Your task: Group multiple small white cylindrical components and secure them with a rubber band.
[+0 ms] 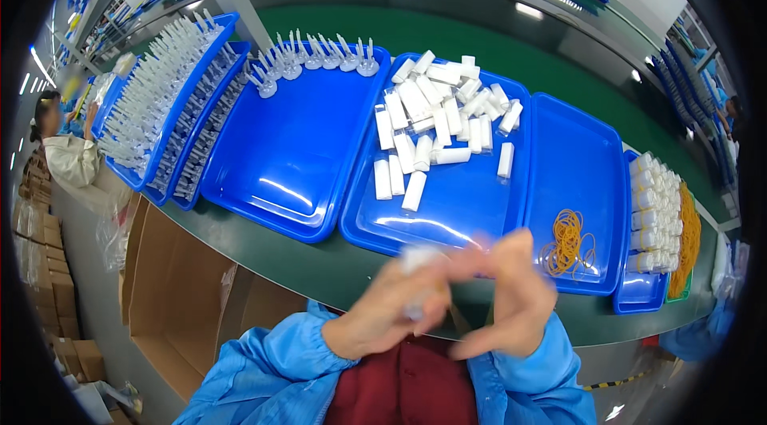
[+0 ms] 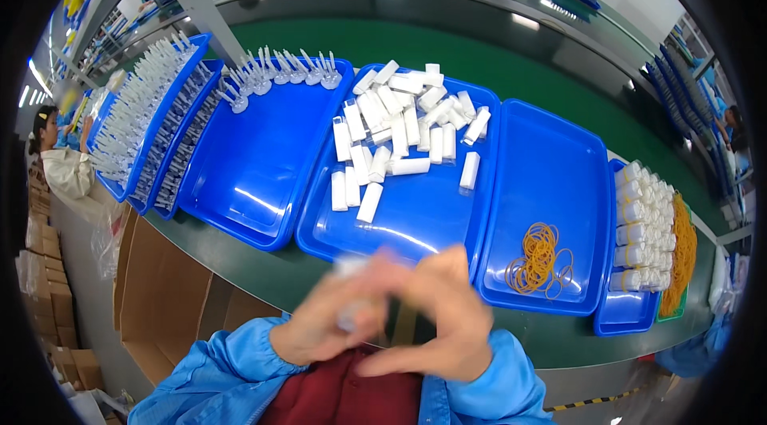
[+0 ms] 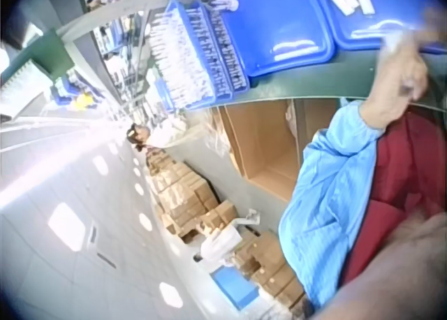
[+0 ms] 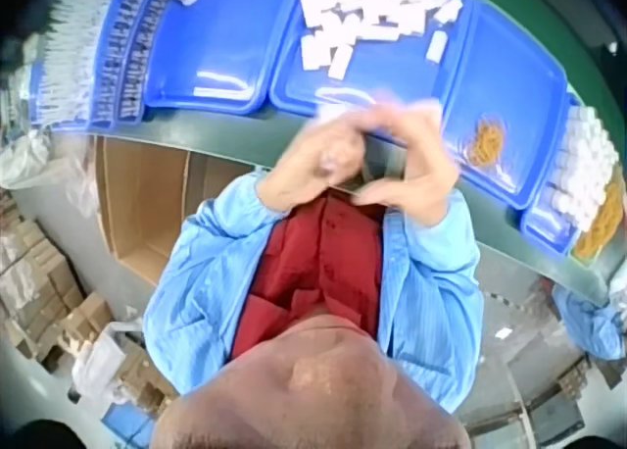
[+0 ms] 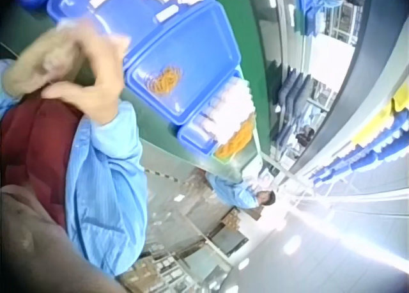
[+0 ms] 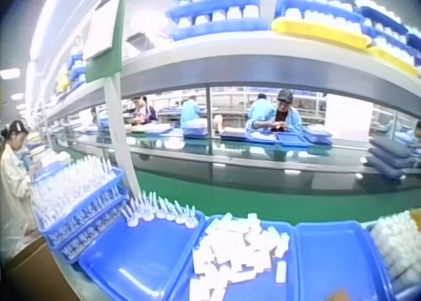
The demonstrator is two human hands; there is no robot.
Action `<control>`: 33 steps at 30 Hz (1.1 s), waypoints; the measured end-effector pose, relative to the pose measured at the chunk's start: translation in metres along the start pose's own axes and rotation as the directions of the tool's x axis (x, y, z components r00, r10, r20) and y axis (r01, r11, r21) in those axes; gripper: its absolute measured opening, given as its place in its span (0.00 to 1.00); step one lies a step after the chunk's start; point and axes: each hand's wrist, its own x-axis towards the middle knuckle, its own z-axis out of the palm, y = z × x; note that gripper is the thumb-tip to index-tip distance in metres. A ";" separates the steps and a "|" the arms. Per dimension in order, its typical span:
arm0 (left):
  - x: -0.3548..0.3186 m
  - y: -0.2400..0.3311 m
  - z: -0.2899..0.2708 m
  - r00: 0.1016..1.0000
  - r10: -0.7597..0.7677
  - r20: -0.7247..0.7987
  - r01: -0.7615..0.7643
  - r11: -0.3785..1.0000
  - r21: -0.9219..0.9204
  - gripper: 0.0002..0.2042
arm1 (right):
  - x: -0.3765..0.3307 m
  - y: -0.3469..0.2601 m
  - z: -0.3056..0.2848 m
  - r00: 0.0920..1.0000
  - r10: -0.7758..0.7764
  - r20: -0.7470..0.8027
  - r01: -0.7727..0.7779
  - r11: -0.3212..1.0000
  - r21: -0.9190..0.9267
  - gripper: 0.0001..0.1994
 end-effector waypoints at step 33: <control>0.031 0.011 0.013 0.813 0.339 0.473 -0.458 -0.129 0.879 0.32 | -0.267 0.079 -0.323 0.358 -0.256 -0.898 -0.903 0.150 -0.402 0.20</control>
